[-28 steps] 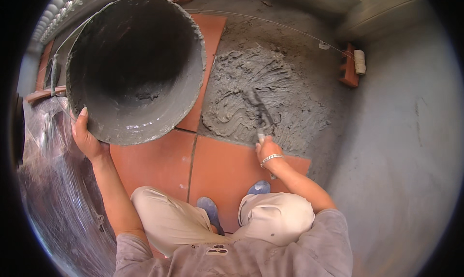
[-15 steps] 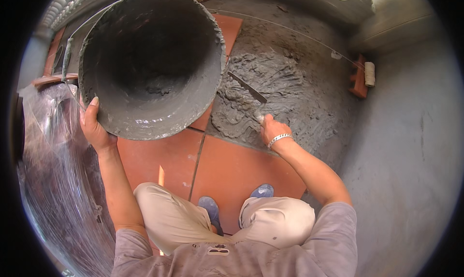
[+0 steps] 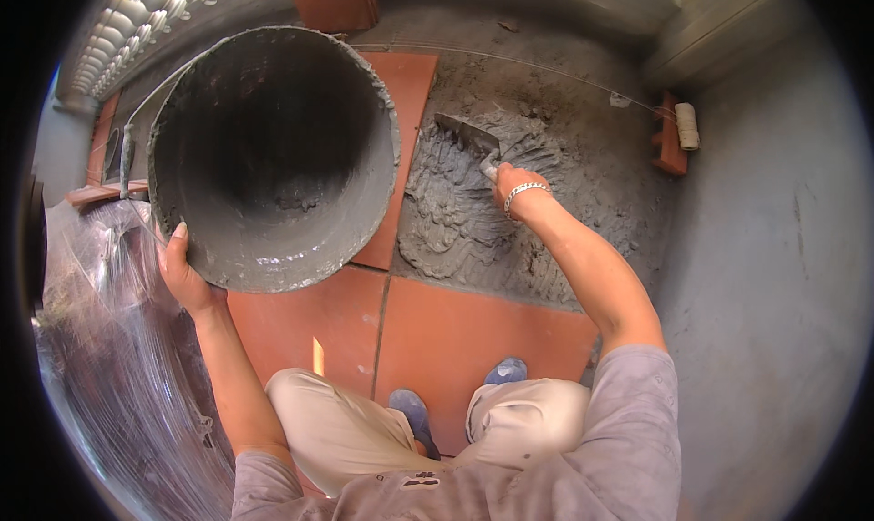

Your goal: The person spreads cement on the floor using a trowel, places red tiles, and taps them with a rubber mallet to level and secure them. The person repeatedly scoops cement from a bucket and spreads it before laying each tile.

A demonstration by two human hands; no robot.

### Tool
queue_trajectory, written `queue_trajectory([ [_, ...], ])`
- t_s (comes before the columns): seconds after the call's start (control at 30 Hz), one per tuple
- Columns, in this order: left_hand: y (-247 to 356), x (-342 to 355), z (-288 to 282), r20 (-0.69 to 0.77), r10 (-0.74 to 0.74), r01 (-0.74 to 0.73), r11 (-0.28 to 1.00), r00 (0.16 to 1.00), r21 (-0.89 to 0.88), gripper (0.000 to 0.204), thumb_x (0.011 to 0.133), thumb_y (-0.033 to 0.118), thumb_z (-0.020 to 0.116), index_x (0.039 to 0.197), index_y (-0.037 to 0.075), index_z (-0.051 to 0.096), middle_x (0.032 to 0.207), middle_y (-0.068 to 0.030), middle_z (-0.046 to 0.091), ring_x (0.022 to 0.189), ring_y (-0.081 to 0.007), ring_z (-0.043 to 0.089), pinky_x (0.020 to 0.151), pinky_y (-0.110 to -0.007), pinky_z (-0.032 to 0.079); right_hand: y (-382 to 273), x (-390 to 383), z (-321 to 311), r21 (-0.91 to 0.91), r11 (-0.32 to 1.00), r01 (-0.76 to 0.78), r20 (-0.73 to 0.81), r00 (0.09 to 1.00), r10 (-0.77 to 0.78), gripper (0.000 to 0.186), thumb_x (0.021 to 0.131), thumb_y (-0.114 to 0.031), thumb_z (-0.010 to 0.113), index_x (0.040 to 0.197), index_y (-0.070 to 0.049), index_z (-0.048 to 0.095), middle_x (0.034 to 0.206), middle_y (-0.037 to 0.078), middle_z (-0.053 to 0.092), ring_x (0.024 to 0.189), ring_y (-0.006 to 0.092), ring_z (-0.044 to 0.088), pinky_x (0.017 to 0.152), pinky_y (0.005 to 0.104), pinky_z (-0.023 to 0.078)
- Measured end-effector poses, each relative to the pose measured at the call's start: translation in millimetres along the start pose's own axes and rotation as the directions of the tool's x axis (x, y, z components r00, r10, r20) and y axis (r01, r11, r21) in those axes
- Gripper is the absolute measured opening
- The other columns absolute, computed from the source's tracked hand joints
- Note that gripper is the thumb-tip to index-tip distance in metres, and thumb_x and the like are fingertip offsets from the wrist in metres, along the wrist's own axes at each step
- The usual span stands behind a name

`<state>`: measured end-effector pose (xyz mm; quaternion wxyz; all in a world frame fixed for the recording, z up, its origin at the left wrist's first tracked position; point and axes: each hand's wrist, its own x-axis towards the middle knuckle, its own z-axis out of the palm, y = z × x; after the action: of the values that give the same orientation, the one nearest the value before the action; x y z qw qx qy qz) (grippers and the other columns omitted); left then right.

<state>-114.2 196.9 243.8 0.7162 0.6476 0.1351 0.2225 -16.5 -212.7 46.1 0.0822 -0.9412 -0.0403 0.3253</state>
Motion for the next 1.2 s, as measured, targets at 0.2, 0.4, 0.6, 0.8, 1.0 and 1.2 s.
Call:
queue_trajectory([
  [0.2, 1.1, -3.4, 3.1, 0.026, 0.049, -0.049, 0.999, 0.998, 0.007, 0.049, 0.09, 0.007, 0.05, 0.137, -0.004, 0.046, 0.121, -0.0138, 0.061, 0.106, -0.0213, 0.062, 0.092, -0.034, 0.051, -3.7, 19.2, -4.0, 0.05, 0.994, -0.096, -0.067, 0.993, 0.099, 0.027, 0.096, -0.01, 0.047, 0.119, 0.002, 0.056, 0.118, 0.028, 0.066, 0.113, 0.0415, 0.064, 0.091, 0.0496, 0.052],
  [0.4, 3.9, -4.5, 7.9, 0.021, 0.058, -0.057, 0.998, 0.998, -0.017, 0.051, 0.089, 0.006, 0.05, 0.138, -0.004, 0.046, 0.123, -0.0142, 0.061, 0.108, -0.0215, 0.062, 0.094, -0.033, 0.05, 11.3, 30.2, 12.8, 0.145, 0.98, -0.136, -0.196, 0.967, 0.163, 0.029, 0.095, -0.022, 0.053, 0.113, 0.001, 0.056, 0.106, 0.029, 0.068, 0.103, 0.0431, 0.066, 0.088, 0.0508, 0.052],
  [0.6, 1.7, -3.0, 5.0, 0.031, 0.064, -0.062, 0.997, 0.997, -0.04, 0.054, 0.089, 0.003, 0.05, 0.142, -0.006, 0.041, 0.126, -0.0155, 0.059, 0.111, -0.0213, 0.06, 0.097, -0.034, 0.048, 28.4, 24.1, 26.4, 0.156, 0.979, -0.129, -0.245, 0.955, 0.165, 0.031, 0.093, -0.027, 0.057, 0.112, -0.002, 0.056, 0.103, 0.028, 0.069, 0.101, 0.0447, 0.066, 0.088, 0.0521, 0.052],
  [0.8, -0.8, -2.1, -0.8, 0.02, 0.109, -0.11, 0.993, 0.994, 0.037, 0.061, 0.088, 0.003, 0.053, 0.145, -0.009, 0.036, 0.135, -0.016, 0.052, 0.12, -0.0194, 0.052, 0.104, -0.031, 0.04, 22.5, -3.4, 6.6, 0.108, 0.986, -0.127, -0.216, 0.965, 0.148, 0.035, 0.093, -0.031, 0.06, 0.113, -0.003, 0.055, 0.102, 0.027, 0.069, 0.097, 0.0459, 0.066, 0.087, 0.0529, 0.051],
  [1.0, -2.4, 2.1, -9.9, 0.065, 0.135, -0.143, 0.98, 0.989, 0.138, 0.068, 0.084, 0.006, 0.056, 0.146, -0.01, 0.034, 0.143, -0.0185, 0.045, 0.136, -0.023, 0.039, 0.116, -0.034, 0.024, -7.9, -118.0, -69.4, 0.283, 0.943, 0.175, -0.565, 0.825, 0.016, 0.041, 0.091, -0.025, 0.062, 0.125, -0.004, 0.052, 0.101, 0.03, 0.067, 0.094, 0.0487, 0.064, 0.081, 0.0516, 0.051],
  [1.2, 1.2, -1.8, -3.4, 0.158, 0.067, -0.066, 0.998, 0.985, -0.009, 0.071, 0.079, 0.002, 0.057, 0.145, -0.009, 0.034, 0.14, -0.0139, 0.048, 0.13, -0.0196, 0.045, 0.112, -0.034, 0.031, -91.8, -181.7, -127.3, 0.194, 0.838, 0.51, -0.205, 0.857, -0.473, 0.059, 0.088, -0.015, 0.062, 0.141, -0.005, 0.037, 0.1, 0.029, 0.066, 0.095, 0.0471, 0.064, 0.082, 0.0506, 0.051],
])
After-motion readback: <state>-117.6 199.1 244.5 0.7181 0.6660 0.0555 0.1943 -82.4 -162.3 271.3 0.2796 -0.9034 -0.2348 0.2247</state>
